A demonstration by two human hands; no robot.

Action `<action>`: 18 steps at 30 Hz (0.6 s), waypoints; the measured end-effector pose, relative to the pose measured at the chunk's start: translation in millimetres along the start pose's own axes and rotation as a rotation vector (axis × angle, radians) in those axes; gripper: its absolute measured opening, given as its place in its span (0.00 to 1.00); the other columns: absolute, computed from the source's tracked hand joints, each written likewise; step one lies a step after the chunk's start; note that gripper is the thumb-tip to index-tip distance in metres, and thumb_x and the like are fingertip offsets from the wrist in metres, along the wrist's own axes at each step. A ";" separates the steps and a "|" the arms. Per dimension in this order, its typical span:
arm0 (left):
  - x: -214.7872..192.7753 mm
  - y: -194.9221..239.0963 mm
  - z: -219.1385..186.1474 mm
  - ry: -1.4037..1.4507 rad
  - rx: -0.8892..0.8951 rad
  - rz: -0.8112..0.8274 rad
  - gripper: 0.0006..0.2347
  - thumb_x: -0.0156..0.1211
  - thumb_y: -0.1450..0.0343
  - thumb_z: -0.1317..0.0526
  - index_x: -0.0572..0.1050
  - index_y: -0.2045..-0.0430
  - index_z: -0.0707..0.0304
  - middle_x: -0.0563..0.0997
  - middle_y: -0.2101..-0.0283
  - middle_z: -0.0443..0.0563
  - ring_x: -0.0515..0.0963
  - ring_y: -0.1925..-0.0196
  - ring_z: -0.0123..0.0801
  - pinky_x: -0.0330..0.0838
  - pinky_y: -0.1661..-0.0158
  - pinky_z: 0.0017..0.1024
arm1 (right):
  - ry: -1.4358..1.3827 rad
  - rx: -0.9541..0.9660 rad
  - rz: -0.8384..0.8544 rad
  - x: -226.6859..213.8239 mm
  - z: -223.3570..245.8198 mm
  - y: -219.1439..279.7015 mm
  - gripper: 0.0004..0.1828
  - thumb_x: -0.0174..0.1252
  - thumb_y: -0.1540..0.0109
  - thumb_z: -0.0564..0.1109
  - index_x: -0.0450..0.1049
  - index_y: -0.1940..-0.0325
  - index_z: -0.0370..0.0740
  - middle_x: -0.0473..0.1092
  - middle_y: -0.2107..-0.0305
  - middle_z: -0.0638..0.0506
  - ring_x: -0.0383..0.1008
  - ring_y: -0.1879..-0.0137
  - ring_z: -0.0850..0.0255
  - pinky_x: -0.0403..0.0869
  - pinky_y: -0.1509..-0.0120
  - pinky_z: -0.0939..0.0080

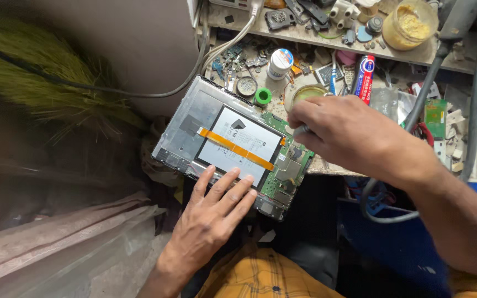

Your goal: The person uses a soldering iron to work on a disassembled electronic device, likely a tablet or laptop, on a cluttered workbench. They repeatedly apply heat to specific points on the circuit board and ribbon cable, occasionally using a small orange tool to adjust components.

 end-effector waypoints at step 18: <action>1.8 0.3 3.1 -0.003 0.070 -0.062 0.14 0.56 0.31 0.65 0.78 0.51 0.67 0.78 0.41 0.59 0.75 0.36 0.47 0.61 0.35 0.52 | 0.219 -0.296 -0.195 -23.5 33.1 -5.0 0.22 0.54 0.36 0.56 0.70 0.46 0.38 0.75 0.63 0.47 0.77 0.62 0.56 0.75 0.60 0.55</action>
Point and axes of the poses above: each hand's wrist, its own y-axis away from the middle knuckle, its own x-axis out of the palm, z = x × y, the point moved 8 cm from there along -y, towards the middle knuckle
